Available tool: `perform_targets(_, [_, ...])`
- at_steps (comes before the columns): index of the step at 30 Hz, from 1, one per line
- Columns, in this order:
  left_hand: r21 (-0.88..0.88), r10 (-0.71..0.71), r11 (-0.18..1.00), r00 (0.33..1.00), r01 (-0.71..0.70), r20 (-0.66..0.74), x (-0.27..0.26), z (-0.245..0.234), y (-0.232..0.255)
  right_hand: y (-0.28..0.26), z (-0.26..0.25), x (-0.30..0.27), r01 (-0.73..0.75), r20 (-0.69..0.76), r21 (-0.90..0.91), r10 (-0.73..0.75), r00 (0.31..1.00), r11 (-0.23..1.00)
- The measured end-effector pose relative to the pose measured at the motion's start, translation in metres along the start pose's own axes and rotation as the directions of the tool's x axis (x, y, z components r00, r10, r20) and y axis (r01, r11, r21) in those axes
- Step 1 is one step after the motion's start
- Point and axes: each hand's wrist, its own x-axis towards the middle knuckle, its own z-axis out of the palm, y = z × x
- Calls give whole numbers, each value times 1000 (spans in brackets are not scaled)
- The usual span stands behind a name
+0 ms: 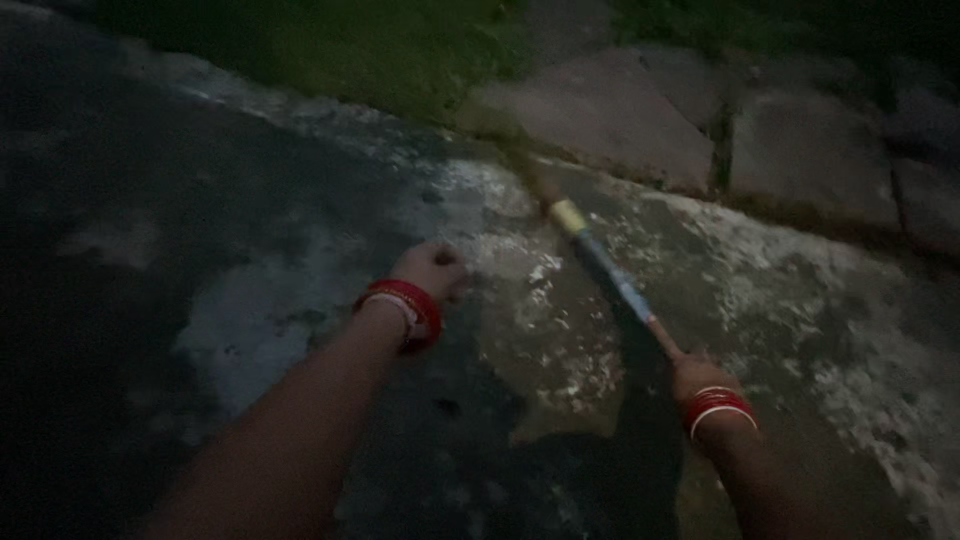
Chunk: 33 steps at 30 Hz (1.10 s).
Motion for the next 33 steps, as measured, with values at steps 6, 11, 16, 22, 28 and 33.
perform_targets(6, [45,-8,999,998,11,-63,-1,-27,-1,-47,-5,-14,208,-51,0,-208,977,978])
perform_targets(11, [51,95,994,995,-94,-21,3,-42,15,-126,-7,-74,547,124,-338,-540,833,766])
perform_targets(16, [167,360,922,933,-350,-29,15,-83,18,-191,1,-134,767,377,-527,-709,597,366])
perform_targets(22, [543,266,822,959,-174,-95,21,-186,18,-218,1,-152,644,372,-658,-575,729,390])
perform_targets(28, [76,140,990,924,-120,-357,20,-247,-25,-217,-26,-120,267,-135,-366,-335,933,892])
perform_targets(33, [-353,-99,933,901,-63,-422,24,-242,-84,-267,-37,-138,181,-105,287,-157,982,940])
